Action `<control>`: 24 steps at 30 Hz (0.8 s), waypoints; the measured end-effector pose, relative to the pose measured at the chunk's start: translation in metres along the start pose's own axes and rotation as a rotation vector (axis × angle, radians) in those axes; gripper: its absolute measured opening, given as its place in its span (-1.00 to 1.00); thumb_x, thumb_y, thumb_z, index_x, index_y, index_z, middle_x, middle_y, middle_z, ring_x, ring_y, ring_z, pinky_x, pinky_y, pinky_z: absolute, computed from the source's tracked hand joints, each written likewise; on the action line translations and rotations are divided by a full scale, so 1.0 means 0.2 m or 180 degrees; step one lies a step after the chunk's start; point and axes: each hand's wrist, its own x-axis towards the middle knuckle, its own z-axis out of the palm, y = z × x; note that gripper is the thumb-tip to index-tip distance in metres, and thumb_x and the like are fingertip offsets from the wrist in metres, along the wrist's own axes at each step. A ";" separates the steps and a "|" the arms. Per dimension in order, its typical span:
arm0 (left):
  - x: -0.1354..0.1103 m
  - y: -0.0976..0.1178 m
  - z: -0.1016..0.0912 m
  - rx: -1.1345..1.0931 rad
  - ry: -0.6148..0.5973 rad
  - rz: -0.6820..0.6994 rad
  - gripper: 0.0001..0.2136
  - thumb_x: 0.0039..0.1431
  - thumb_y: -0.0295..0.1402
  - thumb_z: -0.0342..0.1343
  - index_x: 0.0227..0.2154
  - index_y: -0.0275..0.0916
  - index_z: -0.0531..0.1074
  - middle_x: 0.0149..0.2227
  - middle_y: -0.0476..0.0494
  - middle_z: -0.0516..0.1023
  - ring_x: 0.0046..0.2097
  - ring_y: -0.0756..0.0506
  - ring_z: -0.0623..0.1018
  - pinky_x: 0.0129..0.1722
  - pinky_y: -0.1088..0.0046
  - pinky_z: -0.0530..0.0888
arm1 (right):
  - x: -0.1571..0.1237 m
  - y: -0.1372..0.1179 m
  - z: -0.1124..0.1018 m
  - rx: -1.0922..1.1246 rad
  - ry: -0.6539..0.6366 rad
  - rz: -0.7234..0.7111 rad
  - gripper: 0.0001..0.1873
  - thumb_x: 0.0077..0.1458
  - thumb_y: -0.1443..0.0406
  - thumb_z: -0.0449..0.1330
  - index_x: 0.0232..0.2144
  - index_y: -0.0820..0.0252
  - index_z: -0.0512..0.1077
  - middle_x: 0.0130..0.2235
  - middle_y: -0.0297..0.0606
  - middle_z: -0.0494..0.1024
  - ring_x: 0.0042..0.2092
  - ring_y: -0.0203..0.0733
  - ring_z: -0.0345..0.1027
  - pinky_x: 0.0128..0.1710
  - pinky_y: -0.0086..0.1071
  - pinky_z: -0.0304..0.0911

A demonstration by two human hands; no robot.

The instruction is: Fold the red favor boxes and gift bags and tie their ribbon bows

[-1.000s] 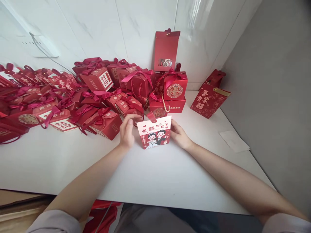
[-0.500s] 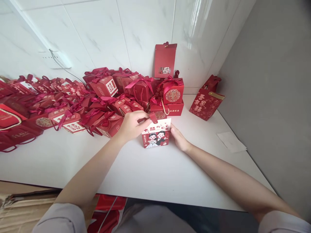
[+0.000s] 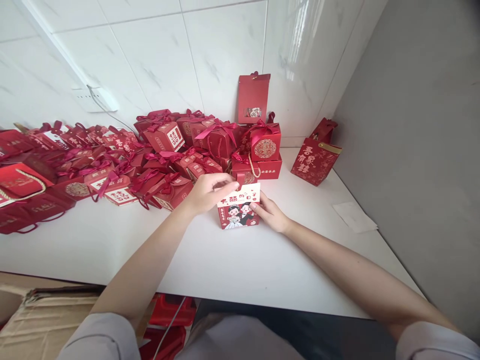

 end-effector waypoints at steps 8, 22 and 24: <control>0.03 0.00 -0.03 0.1508 -0.0208 0.0323 -0.68 0.12 -0.19 0.21 -0.65 -0.23 0.42 -0.60 -0.02 0.41 -0.52 -0.03 0.36 -0.50 0.40 0.15 | -0.01 0.01 0.00 -0.0280 -0.0013 -0.0051 -0.54 0.26 0.05 0.15 0.13 0.07 0.30 0.06 -0.21 0.53 0.06 0.00 0.44 0.08 -0.14 0.35; 0.00 0.09 -0.07 0.1686 -0.0577 0.0228 -0.51 0.16 -0.13 0.15 -0.74 -0.24 0.09 -0.71 0.02 0.15 -0.64 0.04 0.12 -0.56 0.38 -0.03 | -0.04 0.01 -0.06 -0.0431 -0.0410 -0.0123 -0.45 0.29 -0.07 0.04 0.18 0.07 0.28 0.17 -0.18 0.45 0.17 0.04 0.34 0.19 -0.08 0.22; -0.03 0.16 -0.18 0.1694 -0.0359 0.0200 -0.48 0.13 -0.14 0.18 -0.75 -0.25 0.07 -0.71 0.04 0.09 -0.63 0.07 0.10 -0.55 0.41 -0.04 | -0.05 0.02 -0.08 -0.0478 -0.0444 -0.0221 -0.44 0.32 -0.10 -0.05 0.17 0.07 0.29 0.17 -0.16 0.44 0.16 0.03 0.34 0.21 -0.06 0.19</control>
